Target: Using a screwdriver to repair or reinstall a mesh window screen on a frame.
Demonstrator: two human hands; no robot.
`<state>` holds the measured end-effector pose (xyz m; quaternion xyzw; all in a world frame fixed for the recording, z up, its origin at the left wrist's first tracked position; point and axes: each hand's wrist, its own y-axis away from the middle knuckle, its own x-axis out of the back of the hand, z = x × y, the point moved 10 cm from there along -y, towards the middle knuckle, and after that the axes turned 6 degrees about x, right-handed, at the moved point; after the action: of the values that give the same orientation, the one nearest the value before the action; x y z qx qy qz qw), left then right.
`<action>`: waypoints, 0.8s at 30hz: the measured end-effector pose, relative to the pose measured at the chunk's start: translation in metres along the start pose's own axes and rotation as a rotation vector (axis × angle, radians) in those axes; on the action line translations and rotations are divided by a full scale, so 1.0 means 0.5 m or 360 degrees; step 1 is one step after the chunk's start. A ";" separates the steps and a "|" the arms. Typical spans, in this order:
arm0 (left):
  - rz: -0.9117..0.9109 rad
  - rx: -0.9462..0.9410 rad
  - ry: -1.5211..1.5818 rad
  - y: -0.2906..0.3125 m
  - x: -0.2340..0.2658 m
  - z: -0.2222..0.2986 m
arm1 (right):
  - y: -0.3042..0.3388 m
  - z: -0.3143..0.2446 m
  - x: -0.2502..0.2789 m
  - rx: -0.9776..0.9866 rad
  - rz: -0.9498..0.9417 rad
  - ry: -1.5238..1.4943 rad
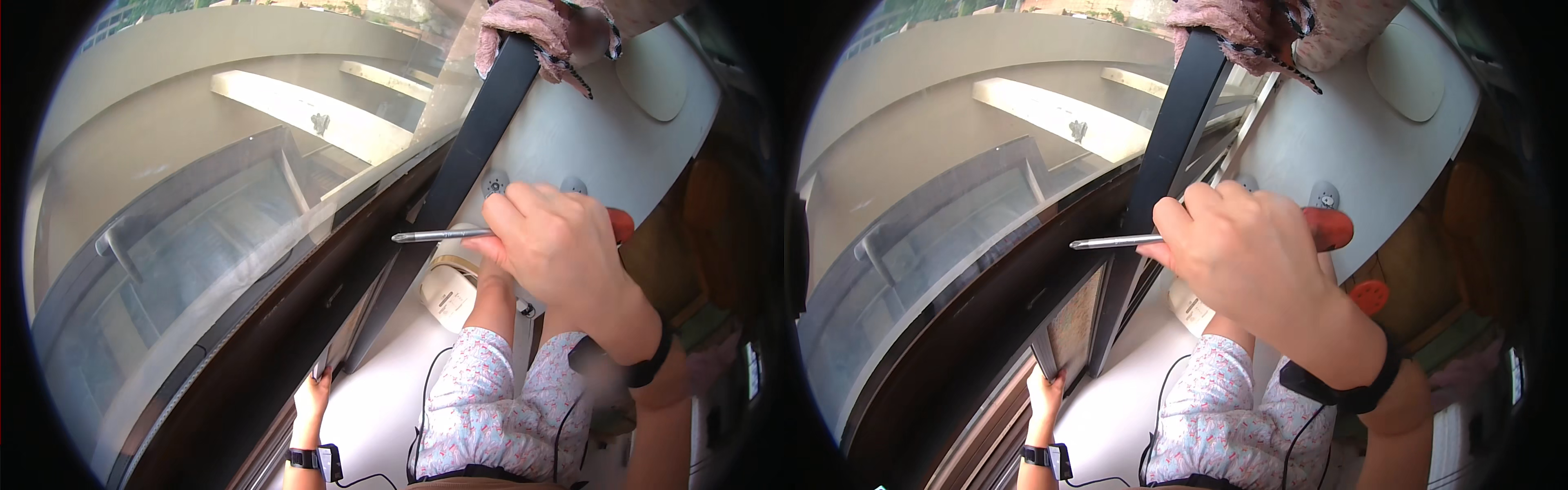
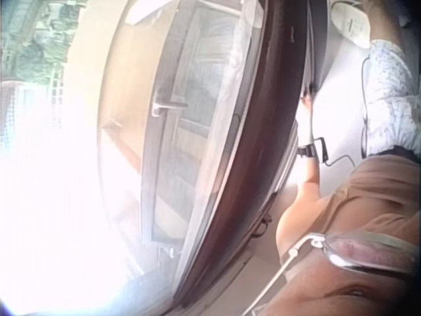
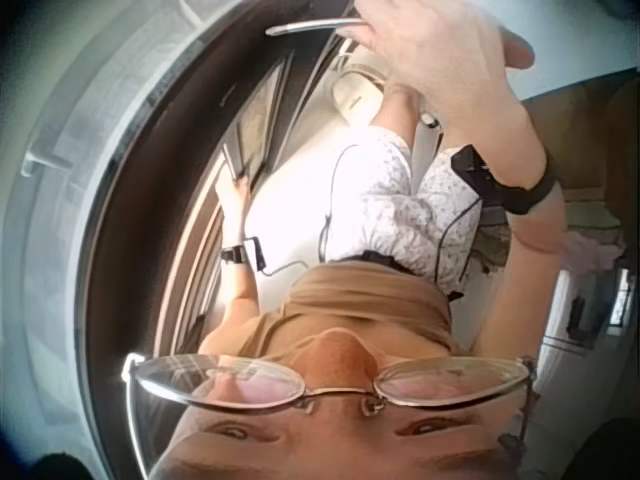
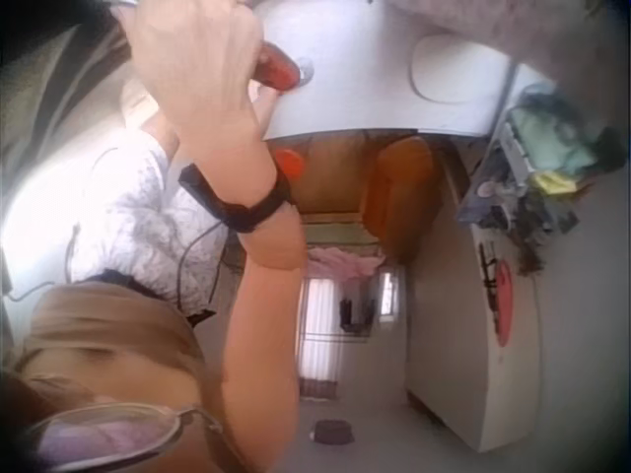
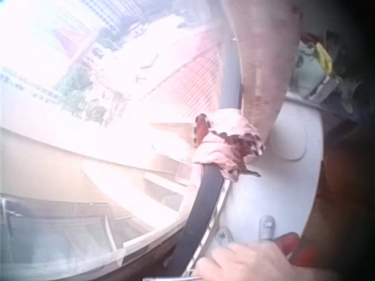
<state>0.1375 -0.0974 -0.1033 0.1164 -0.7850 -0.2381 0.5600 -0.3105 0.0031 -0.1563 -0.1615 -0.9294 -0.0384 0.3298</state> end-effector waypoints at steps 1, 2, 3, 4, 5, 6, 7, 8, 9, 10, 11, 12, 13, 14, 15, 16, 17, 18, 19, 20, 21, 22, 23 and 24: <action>0.0018 -0.0001 0.0065 -0.001 0.006 0.013 | -0.013 -0.011 0.002 0.0207 -0.0079 0.0346; 0.0021 0.0002 0.0062 0.000 0.016 0.034 | -0.023 -0.023 -0.005 0.0417 -0.0155 0.0684; 0.0041 -0.0047 0.0162 0.000 0.030 0.071 | -0.039 -0.025 -0.009 0.0461 -0.0197 0.0774; 0.0065 -0.0092 0.0259 0.001 0.047 0.107 | -0.057 -0.030 -0.015 0.0460 -0.0198 0.0774; 0.0064 -0.0096 0.0261 0.003 0.060 0.140 | -0.069 -0.020 -0.048 0.0402 -0.0452 0.0815; 0.0176 -0.0234 0.0295 0.009 0.087 0.181 | -0.078 -0.012 -0.090 0.0348 -0.0717 0.0846; 0.0290 -0.0370 0.0327 0.018 0.110 0.213 | -0.098 -0.020 -0.104 0.0354 -0.0726 0.0844; 0.0291 -0.0374 0.0331 0.022 0.114 0.228 | -0.097 -0.035 -0.133 0.0538 -0.0923 0.0983; 0.0295 -0.0374 0.0372 0.025 0.118 0.238 | -0.084 -0.043 -0.158 0.0722 -0.1122 0.1121; 0.0298 -0.0374 0.0415 0.028 0.122 0.248 | -0.080 -0.040 -0.156 0.0718 -0.1125 0.1128; 0.0305 -0.0364 0.0408 0.029 0.132 0.257 | -0.086 -0.063 -0.150 0.0865 -0.0958 0.1127; 0.0201 -0.0211 0.0489 0.022 0.129 0.250 | -0.089 -0.085 -0.142 0.1006 -0.0791 0.1124; 0.0094 -0.0059 0.0573 0.016 0.122 0.246 | -0.091 -0.084 -0.145 0.1012 -0.0790 0.1120; 0.0088 -0.0062 0.0575 0.007 0.124 0.269 | -0.089 -0.085 -0.145 0.1054 -0.0804 0.1104; 0.0187 -0.0318 0.0642 0.005 0.148 0.321 | -0.088 -0.089 -0.144 0.1100 -0.0817 0.1087; 0.0283 -0.0578 0.0710 0.011 0.167 0.359 | -0.094 -0.092 -0.142 0.1098 -0.0824 0.1092; 0.0277 -0.0583 0.0720 0.009 0.167 0.362 | -0.090 -0.083 -0.159 0.1084 -0.1051 0.1117; 0.0137 -0.0478 0.0775 -0.003 0.148 0.355 | -0.078 -0.068 -0.174 0.1060 -0.1282 0.1140; -0.0007 -0.0377 0.0830 -0.013 0.125 0.351 | -0.071 -0.055 -0.174 0.1045 -0.1299 0.1151; 0.0016 -0.0357 0.0810 -0.015 0.139 0.342 | -0.087 -0.080 -0.161 0.1129 -0.1022 0.1083; -0.0047 -0.0208 0.0913 -0.023 0.140 0.321 | -0.101 -0.104 -0.145 0.1202 -0.0746 0.1007; -0.0106 -0.0058 0.1015 -0.029 0.140 0.302 | -0.108 -0.110 -0.154 0.1221 -0.0722 0.0986; -0.0118 -0.0068 0.1027 -0.035 0.137 0.308 | -0.106 -0.108 -0.155 0.1225 -0.0730 0.0988; -0.0150 -0.0070 0.0969 -0.040 0.131 0.315 | -0.105 -0.107 -0.155 0.1230 -0.0734 0.0988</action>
<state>-0.0342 -0.1057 -0.1003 0.2066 -0.5694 -0.2349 0.7602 -0.2387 -0.0772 -0.1615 0.1984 -0.7461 0.1887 0.6069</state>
